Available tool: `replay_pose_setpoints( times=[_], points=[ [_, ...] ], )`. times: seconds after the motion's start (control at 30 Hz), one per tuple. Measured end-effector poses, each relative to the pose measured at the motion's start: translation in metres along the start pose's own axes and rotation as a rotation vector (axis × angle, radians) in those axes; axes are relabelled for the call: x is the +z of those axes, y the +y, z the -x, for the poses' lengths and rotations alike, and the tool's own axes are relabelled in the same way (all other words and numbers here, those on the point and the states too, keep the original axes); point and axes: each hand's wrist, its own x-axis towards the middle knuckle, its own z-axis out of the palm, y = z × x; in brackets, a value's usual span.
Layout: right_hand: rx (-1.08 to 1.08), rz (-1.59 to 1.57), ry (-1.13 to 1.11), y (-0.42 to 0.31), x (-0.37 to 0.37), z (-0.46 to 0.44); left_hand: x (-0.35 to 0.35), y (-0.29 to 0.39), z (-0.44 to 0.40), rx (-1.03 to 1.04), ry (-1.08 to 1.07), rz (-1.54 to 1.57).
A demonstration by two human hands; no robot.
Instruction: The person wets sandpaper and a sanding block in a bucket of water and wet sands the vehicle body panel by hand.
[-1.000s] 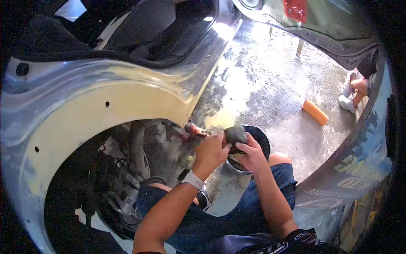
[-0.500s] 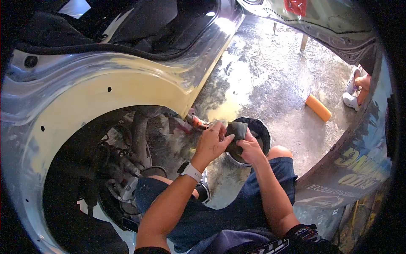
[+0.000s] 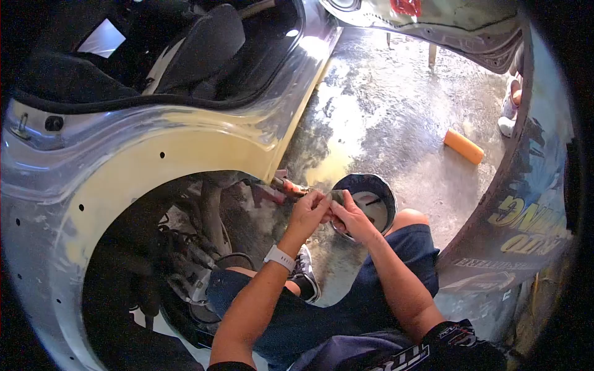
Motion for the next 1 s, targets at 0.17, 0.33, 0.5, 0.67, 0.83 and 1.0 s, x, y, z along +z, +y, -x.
replay_pose_setpoints(
  times=[0.17, 0.33, 0.5, 0.67, 0.83, 1.0],
  points=[
    [-0.061, -0.043, -0.127, -0.008, 0.005, 0.003, -0.002, -0.001, 0.009, 0.001, 0.117, -0.054],
    [-0.127, 0.059, -0.008, 0.013, 0.006, -0.005, -0.005, -0.021, 0.009, 0.114, 0.231, -0.12],
    [-0.313, 0.123, 0.04, 0.006, 0.019, 0.0, 0.001, -0.013, 0.017, 0.114, 0.269, -0.09],
    [-0.261, 0.076, -0.009, 0.001, 0.03, 0.007, -0.001, -0.027, 0.025, 0.04, 0.225, 0.15],
    [-0.115, -0.226, 0.015, 0.009, 0.027, 0.006, -0.002, -0.017, 0.053, -0.096, 0.184, 0.179],
    [-0.025, -0.275, 0.05, 0.0, 0.029, 0.012, 0.0, -0.013, 0.071, -0.141, 0.149, 0.146]
  ],
)
